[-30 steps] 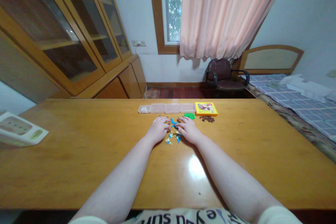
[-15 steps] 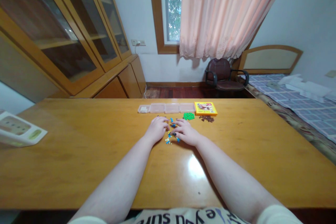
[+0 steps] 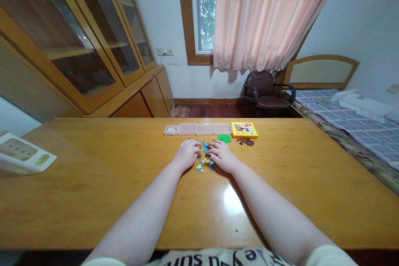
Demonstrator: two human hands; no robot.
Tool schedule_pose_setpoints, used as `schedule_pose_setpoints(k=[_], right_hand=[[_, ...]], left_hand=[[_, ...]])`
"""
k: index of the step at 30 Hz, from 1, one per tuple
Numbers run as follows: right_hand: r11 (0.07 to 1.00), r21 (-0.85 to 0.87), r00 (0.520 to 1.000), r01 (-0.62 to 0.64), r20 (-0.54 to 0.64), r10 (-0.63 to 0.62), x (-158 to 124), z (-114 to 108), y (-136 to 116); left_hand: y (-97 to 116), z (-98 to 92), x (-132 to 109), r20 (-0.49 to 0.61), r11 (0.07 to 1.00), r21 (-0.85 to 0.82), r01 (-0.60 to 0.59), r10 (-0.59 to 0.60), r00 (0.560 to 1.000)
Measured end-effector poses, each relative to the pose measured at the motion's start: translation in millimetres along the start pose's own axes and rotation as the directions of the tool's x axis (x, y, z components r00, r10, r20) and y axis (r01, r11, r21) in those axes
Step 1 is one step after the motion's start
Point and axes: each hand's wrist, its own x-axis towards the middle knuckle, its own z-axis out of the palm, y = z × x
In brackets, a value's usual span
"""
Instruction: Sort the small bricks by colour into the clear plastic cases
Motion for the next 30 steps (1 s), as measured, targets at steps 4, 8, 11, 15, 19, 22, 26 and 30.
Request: schedule_pose_setpoints(k=[4,8,11,15,19,22,26,30], right_hand=[[1.0,-0.009,0.999,0.0,0.034,0.0,-1.3,1.5,-1.1],[1.0,-0.006,1.0,-0.01,0.021,0.01,-1.1,1.2,-0.8],[0.999,0.021,1.0,0.025,0.003,-0.025,-0.8,-1.9,-2.5],[0.997,0.045,0.995,0.061,0.08,-0.065,-1.9,-4.3,-9.0],[0.999,0.037,0.988,0.022,0.151,-0.027,-3.2,-2.6,-13.8],[0.999,0.033,0.988,0.004,0.152,-0.009,-3.3,-2.9,-13.6],[0.999,0.034,0.99,0.005,0.141,-0.01,-3.1,-6.1,-10.8],[1.0,0.013,0.994,-0.017,0.112,0.015,-2.8,-5.8,-7.3]], left_hand=[[-1.0,0.1,-0.4,0.009,1.0,0.008,-0.024,0.024,1.0],[-3.0,-0.1,-0.5,0.01,1.0,0.026,0.015,-0.016,1.0],[-5.7,1.1,-0.9,-0.004,0.997,0.039,0.068,-0.067,0.998],[-8.8,4.0,-1.2,-0.049,0.995,0.035,0.097,-0.095,0.994],[-9.3,5.2,-1.4,-0.056,0.996,0.025,0.086,-0.084,0.995],[-8.5,4.8,-1.5,-0.062,0.997,0.009,0.074,-0.074,0.995],[-5.5,2.9,-0.8,-0.036,0.999,-0.009,0.042,-0.042,0.998],[-0.9,0.1,0.4,0.024,1.0,-0.01,-0.016,0.016,1.0]])
